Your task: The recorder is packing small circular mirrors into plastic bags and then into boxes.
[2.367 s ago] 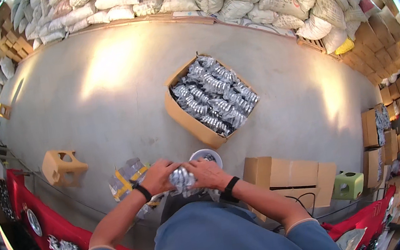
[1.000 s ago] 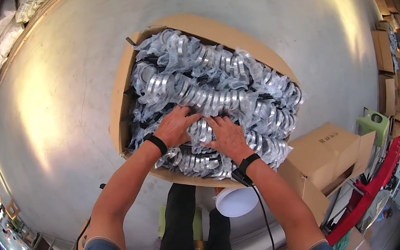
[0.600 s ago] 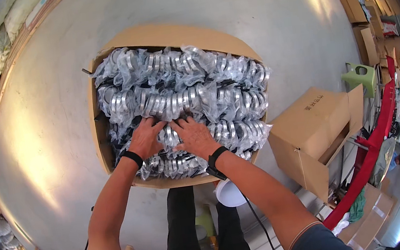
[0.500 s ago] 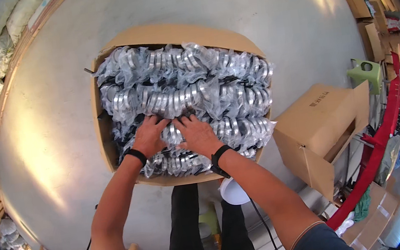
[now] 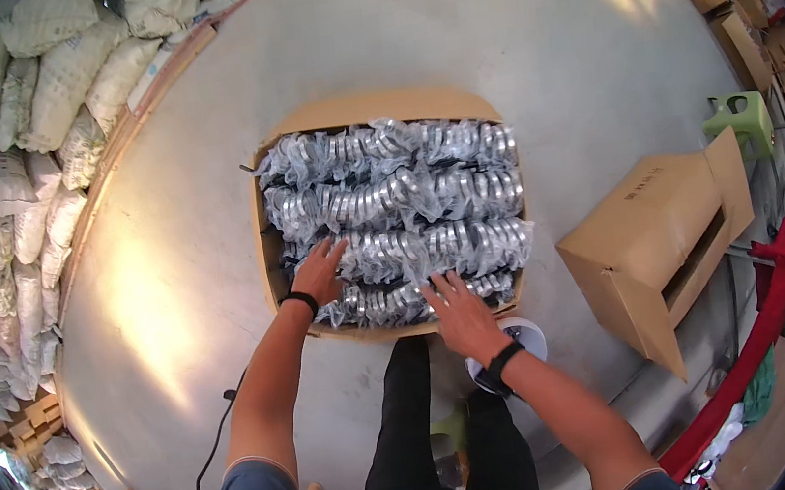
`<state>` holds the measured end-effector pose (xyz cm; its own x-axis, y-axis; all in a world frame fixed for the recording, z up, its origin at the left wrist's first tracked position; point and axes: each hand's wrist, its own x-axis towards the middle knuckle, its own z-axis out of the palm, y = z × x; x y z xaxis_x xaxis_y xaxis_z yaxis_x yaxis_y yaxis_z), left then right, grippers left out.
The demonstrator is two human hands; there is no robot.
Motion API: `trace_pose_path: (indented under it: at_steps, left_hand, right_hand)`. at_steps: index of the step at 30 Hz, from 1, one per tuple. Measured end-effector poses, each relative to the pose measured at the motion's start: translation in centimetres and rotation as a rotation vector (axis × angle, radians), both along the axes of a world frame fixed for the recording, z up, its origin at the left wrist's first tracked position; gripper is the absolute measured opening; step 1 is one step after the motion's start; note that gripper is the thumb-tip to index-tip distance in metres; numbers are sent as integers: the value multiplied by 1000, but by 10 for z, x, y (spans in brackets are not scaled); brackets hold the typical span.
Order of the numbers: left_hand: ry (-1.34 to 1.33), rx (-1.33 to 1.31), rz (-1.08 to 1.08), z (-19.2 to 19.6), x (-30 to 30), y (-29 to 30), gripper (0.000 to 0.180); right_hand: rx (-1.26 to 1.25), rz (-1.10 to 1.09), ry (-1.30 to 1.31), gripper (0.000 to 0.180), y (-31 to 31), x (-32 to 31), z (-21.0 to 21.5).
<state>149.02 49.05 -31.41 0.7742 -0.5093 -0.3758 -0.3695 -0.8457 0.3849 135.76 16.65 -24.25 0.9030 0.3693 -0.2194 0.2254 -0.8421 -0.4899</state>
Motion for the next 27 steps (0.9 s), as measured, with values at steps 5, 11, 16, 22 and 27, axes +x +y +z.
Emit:
trace_pose_path:
  at_steps: [5,11,16,22,27]
  left_hand:
    - [132,119,229,85,-104,-6,64]
    - [626,194,80,140,-260,-43,60]
    - [466,341,-640,109,-290,-55,69]
    - [813,-31,-742,130,-253,-222,32]
    - [226,-37,-1141,165,-231,-370,29]
  right_hand:
    - [150,-125,163,53,-60,-149,104]
    - [180,-502,300,36,-150,-350,191]
    - [-20,-963,314,25,-193,-505,237]
    - [-94,-1612,273,22,-102,-668,213]
    - [84,-2112,115,23,-9,-699,228]
